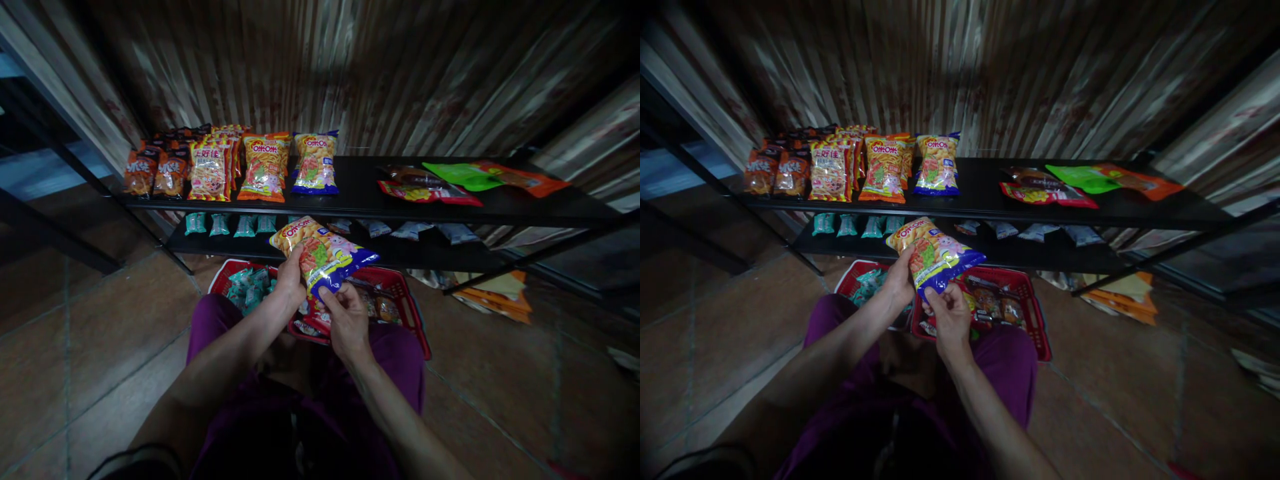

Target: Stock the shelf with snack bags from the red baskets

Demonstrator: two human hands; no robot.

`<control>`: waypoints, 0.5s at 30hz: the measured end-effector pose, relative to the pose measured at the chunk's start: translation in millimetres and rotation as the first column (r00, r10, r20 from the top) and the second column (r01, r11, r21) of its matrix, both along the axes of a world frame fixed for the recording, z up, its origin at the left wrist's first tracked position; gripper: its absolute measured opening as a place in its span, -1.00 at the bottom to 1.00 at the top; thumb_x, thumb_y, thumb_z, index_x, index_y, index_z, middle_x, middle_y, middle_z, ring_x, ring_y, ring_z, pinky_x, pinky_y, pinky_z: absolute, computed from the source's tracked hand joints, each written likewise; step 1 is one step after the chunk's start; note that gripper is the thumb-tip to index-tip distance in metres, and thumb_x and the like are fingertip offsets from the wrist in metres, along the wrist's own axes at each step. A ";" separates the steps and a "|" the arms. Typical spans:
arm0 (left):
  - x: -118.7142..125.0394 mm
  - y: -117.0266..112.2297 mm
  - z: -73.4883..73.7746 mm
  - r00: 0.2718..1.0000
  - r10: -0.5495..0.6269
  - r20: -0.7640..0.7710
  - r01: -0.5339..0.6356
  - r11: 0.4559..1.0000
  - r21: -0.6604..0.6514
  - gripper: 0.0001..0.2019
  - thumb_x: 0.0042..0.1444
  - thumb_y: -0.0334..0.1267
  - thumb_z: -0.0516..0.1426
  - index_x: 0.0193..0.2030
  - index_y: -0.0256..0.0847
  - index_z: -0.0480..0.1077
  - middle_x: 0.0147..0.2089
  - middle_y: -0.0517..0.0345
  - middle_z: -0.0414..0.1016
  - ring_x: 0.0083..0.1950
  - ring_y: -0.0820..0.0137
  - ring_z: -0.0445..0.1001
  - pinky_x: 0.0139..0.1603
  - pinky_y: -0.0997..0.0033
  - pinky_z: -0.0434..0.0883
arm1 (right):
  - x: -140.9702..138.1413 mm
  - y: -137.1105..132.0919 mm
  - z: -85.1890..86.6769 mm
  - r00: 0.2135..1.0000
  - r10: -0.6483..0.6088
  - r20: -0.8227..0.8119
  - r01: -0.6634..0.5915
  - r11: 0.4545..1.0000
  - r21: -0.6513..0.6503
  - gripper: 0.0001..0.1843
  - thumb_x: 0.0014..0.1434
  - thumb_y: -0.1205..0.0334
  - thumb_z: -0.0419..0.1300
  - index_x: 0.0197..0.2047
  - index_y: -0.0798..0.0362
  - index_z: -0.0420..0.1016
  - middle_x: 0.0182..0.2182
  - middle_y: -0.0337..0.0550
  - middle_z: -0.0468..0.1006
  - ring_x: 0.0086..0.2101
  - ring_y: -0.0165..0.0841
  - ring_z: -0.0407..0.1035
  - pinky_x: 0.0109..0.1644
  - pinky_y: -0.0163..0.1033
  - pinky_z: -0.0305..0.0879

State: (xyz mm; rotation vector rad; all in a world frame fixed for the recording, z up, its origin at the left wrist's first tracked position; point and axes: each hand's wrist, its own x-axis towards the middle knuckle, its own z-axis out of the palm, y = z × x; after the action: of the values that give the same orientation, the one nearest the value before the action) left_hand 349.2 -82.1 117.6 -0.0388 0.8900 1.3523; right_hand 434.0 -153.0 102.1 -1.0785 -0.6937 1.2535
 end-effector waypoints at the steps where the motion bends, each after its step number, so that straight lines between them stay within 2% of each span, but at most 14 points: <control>1: 0.3 -0.8 1.0 1.000 -0.008 -0.004 0.008 1.000 0.017 -0.70 0.04 -0.19 0.18 -0.14 -0.36 0.39 -0.22 -0.11 0.55 -0.24 0.22 0.55 -0.10 0.16 0.48 | 0.0 -0.9 -1.3 1.000 -0.002 0.014 0.002 1.000 0.003 -0.72 -0.15 0.18 0.40 -0.53 0.02 0.34 -0.68 -0.47 0.30 -0.64 -0.57 0.25 -0.54 -0.45 0.21; 6: -1.4 -1.7 11.8 0.998 0.031 -0.054 -0.026 0.996 0.087 -0.70 0.00 -0.22 0.21 -0.14 -0.34 0.40 -0.26 -0.07 0.56 -0.21 0.20 0.55 -0.07 0.16 0.47 | -0.7 -3.1 0.5 0.999 0.052 -0.009 -0.051 0.998 0.020 -0.78 -0.12 0.16 0.39 -0.50 0.01 0.42 -0.60 -0.42 0.40 -0.57 -0.58 0.27 -0.44 -0.46 0.26; 10: -5.8 -0.1 18.7 0.991 0.077 -0.106 -0.065 0.992 0.110 -0.66 -0.07 -0.21 0.26 -0.14 -0.31 0.39 -0.30 -0.03 0.56 -0.19 0.19 0.55 -0.05 0.14 0.45 | 2.1 4.3 11.9 0.976 0.034 -0.214 -0.053 0.995 -0.083 -0.71 -0.23 0.08 0.44 -0.50 0.01 0.46 -0.55 -0.40 0.45 -0.52 -0.58 0.31 -0.39 -0.47 0.31; 15: -8.7 -1.4 17.2 0.987 0.120 -0.110 -0.106 0.987 0.123 -0.64 -0.07 -0.22 0.26 -0.12 -0.27 0.36 -0.29 0.00 0.56 -0.18 0.20 0.55 -0.04 0.15 0.44 | 6.3 16.6 18.0 0.941 0.012 -0.338 -0.086 0.975 -0.204 -0.65 -0.35 0.20 0.50 -0.48 0.00 0.45 -0.55 -0.40 0.49 -0.53 -0.57 0.36 -0.39 -0.45 0.38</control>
State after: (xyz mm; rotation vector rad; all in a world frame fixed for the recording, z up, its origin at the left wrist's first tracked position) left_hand 340.5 -83.6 134.8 0.0829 0.9163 1.5236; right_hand 440.3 -136.4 120.0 -0.9920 -0.3305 1.5381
